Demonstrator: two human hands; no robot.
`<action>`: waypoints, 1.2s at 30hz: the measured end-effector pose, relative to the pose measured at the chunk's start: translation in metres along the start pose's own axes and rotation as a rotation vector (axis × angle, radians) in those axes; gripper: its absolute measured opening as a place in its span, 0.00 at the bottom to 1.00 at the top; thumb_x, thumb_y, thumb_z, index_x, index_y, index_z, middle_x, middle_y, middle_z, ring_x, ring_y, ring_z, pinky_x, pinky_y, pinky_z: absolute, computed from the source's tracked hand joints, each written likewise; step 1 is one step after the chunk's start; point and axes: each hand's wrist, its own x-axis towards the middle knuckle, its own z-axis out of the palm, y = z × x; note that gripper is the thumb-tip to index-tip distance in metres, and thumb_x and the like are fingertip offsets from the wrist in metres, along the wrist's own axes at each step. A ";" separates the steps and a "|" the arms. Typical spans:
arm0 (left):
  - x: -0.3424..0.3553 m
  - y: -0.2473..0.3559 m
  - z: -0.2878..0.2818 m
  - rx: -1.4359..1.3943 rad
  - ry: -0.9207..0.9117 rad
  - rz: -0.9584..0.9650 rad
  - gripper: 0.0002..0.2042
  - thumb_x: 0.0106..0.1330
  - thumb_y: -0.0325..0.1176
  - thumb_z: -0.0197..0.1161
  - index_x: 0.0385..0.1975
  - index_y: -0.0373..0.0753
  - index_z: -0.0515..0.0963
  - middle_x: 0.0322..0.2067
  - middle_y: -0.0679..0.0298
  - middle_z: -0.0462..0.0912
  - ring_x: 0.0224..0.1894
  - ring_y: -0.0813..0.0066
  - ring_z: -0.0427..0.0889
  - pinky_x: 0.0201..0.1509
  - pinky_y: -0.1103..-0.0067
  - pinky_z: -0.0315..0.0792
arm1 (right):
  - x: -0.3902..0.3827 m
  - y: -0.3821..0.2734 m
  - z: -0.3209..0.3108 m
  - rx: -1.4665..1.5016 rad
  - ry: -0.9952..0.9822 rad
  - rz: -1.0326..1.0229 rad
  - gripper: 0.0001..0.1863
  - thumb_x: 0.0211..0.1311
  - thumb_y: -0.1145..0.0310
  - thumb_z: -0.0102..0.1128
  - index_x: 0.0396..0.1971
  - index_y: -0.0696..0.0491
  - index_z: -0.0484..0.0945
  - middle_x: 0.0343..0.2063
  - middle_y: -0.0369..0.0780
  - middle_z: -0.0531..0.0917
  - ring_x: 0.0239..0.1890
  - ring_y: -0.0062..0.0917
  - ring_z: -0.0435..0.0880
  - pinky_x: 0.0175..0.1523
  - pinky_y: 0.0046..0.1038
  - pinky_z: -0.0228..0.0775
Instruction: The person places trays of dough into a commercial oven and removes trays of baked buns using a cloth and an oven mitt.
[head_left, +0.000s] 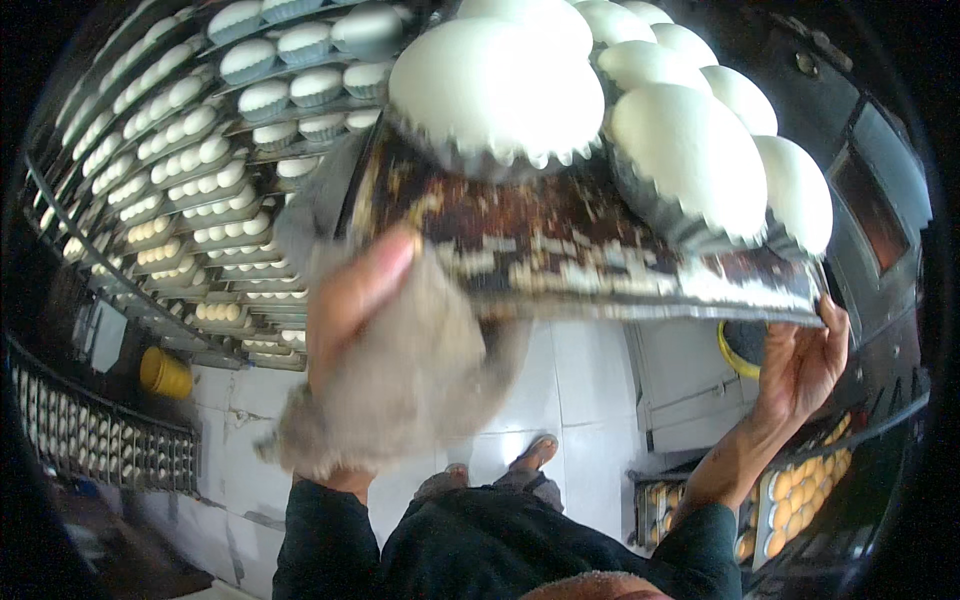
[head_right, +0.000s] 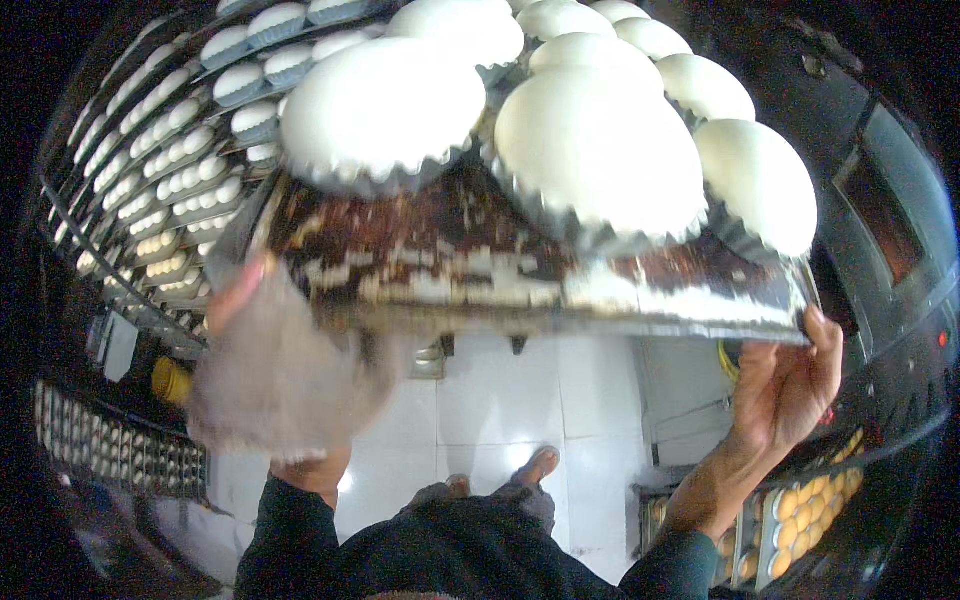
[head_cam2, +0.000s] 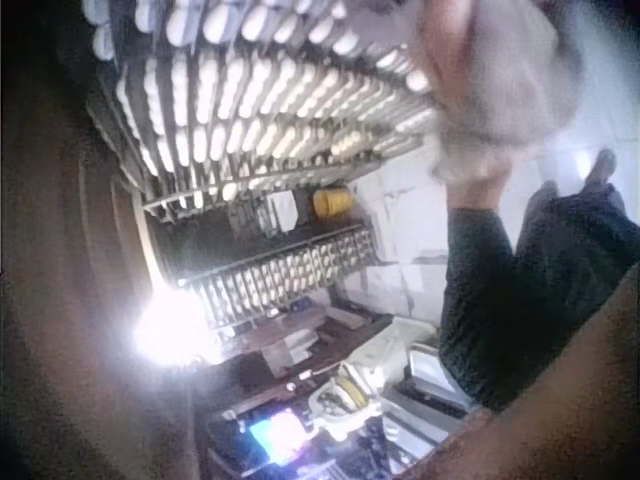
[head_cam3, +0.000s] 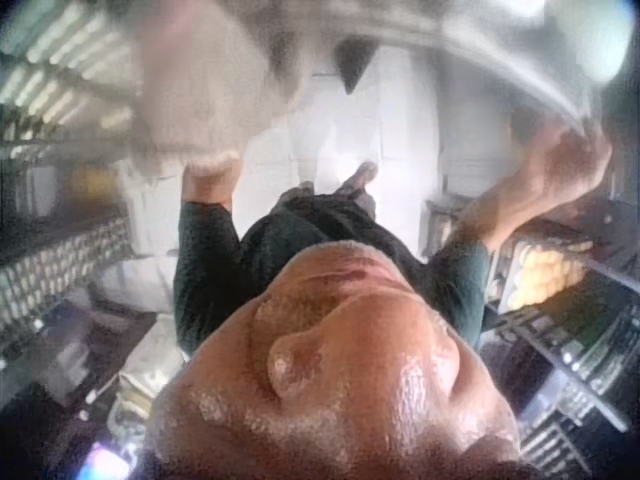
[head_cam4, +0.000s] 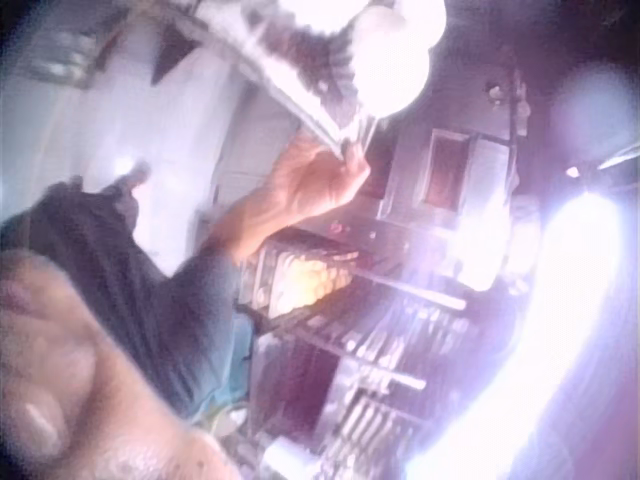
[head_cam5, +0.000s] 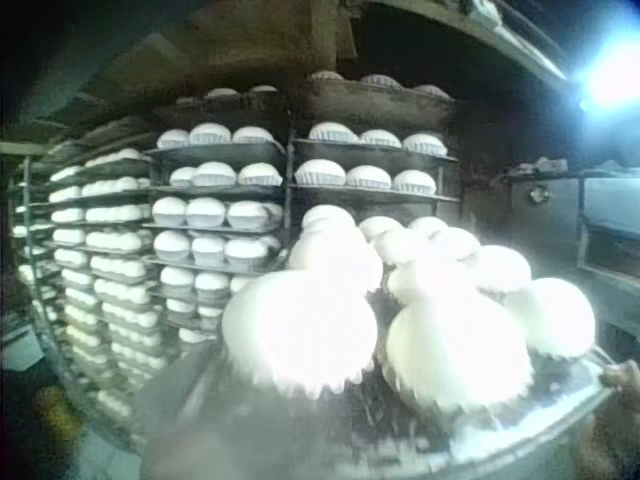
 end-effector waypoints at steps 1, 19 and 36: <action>-0.015 -0.010 0.005 -0.029 -0.023 -0.061 0.28 0.65 0.48 0.50 0.60 0.37 0.63 0.57 0.57 0.70 0.57 0.69 0.70 0.63 0.67 0.64 | -0.018 -0.007 0.001 0.003 0.061 -0.001 0.15 0.66 0.73 0.45 0.45 0.71 0.70 0.46 0.60 0.77 0.49 0.45 0.80 0.55 0.48 0.76; 0.089 -0.216 0.149 -0.608 -0.358 -0.776 0.30 0.63 0.40 0.44 0.65 0.32 0.55 0.62 0.52 0.65 0.63 0.63 0.65 0.70 0.67 0.56 | -0.139 -0.079 -0.132 -0.463 0.795 -0.278 0.25 0.60 0.70 0.53 0.56 0.65 0.68 0.51 0.47 0.78 0.53 0.33 0.78 0.63 0.37 0.66; 0.411 -0.507 0.217 -0.101 -0.935 -0.687 0.19 0.62 0.34 0.52 0.50 0.30 0.70 0.50 0.55 0.74 0.54 0.65 0.72 0.59 0.70 0.67 | -0.006 -0.043 -0.317 -0.337 1.014 -0.451 0.29 0.60 0.78 0.50 0.63 0.58 0.59 0.55 0.48 0.72 0.56 0.41 0.75 0.60 0.43 0.73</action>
